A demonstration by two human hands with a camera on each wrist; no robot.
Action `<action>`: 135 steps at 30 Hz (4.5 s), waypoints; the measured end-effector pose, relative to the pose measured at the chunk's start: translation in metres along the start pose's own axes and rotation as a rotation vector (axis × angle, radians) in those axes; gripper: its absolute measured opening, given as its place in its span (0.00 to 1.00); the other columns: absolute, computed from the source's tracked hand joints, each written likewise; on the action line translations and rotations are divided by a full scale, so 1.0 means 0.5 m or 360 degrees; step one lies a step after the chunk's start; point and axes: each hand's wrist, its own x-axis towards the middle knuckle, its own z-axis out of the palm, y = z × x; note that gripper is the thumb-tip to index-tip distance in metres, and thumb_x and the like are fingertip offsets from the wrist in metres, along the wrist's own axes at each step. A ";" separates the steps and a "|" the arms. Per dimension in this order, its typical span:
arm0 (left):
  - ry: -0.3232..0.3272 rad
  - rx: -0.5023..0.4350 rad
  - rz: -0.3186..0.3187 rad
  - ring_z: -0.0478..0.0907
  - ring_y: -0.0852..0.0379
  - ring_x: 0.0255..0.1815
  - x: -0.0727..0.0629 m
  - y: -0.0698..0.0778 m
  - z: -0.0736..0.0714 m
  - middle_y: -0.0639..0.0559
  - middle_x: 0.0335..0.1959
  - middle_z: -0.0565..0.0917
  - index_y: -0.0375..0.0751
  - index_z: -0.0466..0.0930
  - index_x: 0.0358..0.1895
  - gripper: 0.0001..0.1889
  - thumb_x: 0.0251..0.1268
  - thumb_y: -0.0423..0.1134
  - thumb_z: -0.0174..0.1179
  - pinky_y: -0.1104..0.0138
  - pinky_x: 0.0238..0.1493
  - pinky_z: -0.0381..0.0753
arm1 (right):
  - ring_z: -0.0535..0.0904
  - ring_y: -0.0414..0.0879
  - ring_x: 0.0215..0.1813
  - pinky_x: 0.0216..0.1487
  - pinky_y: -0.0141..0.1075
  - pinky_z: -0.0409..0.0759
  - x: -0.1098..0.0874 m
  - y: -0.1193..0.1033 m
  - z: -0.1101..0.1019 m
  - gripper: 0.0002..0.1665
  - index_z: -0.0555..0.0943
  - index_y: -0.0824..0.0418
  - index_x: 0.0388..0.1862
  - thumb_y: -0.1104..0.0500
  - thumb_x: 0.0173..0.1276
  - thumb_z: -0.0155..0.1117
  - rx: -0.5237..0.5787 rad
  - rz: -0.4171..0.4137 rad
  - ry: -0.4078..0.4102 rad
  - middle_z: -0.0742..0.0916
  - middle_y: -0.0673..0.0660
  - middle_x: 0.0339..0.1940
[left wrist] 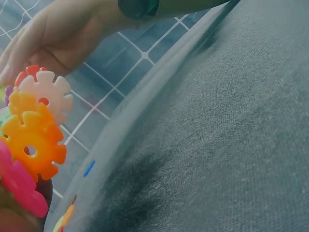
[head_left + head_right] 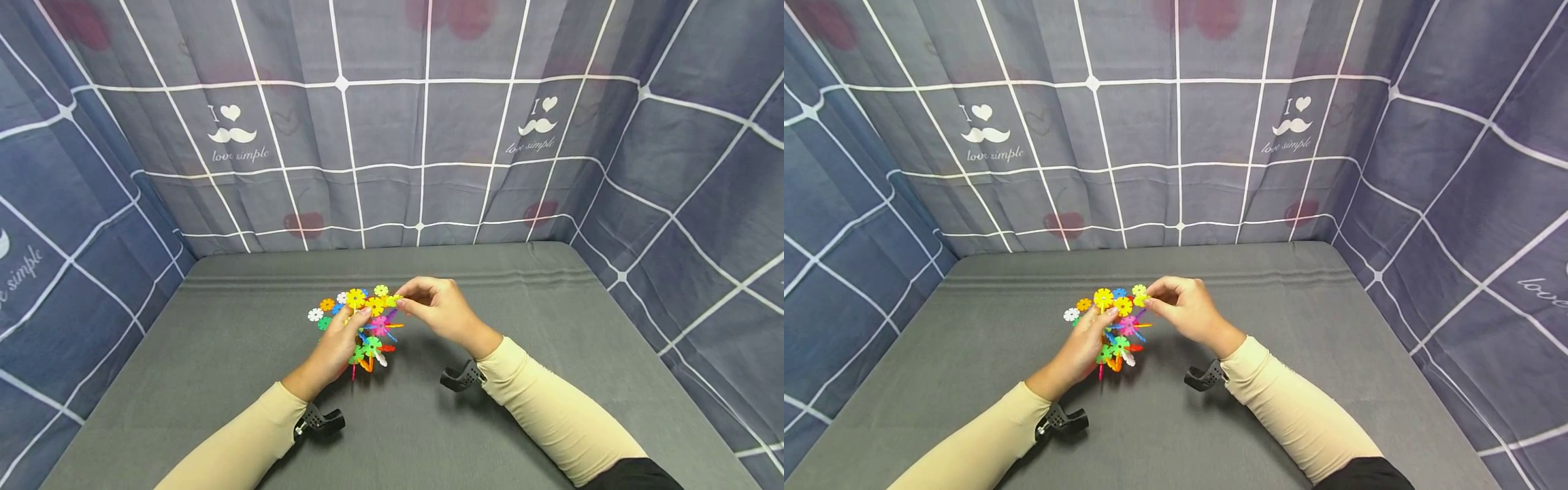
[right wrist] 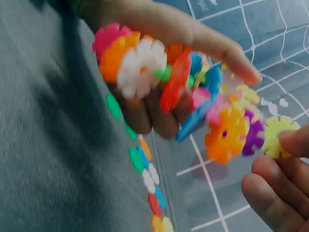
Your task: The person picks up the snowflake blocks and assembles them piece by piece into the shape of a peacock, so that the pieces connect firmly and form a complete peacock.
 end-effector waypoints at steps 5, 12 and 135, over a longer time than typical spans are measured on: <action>-0.0008 -0.0020 0.0062 0.65 0.54 0.37 -0.003 -0.004 0.001 0.48 0.33 0.68 0.36 0.70 0.40 0.11 0.83 0.40 0.54 0.66 0.39 0.65 | 0.87 0.63 0.34 0.37 0.44 0.88 0.003 -0.013 0.004 0.07 0.87 0.75 0.41 0.78 0.65 0.72 -0.0080 -0.0037 -0.0075 0.90 0.65 0.34; -0.0008 -0.0035 0.0027 0.62 0.56 0.28 -0.002 -0.001 0.001 0.51 0.28 0.66 0.37 0.70 0.36 0.15 0.83 0.43 0.53 0.68 0.29 0.63 | 0.89 0.58 0.34 0.36 0.45 0.89 0.001 0.015 0.010 0.08 0.89 0.71 0.41 0.77 0.65 0.73 -0.0081 -0.0123 -0.0046 0.91 0.61 0.33; -0.0223 0.0692 0.0384 0.71 0.59 0.27 0.006 0.023 -0.033 0.58 0.23 0.74 0.40 0.83 0.37 0.08 0.75 0.40 0.64 0.64 0.31 0.74 | 0.85 0.44 0.30 0.37 0.35 0.87 0.001 0.017 0.019 0.12 0.87 0.69 0.42 0.78 0.75 0.58 0.1186 0.0897 -0.0276 0.88 0.58 0.30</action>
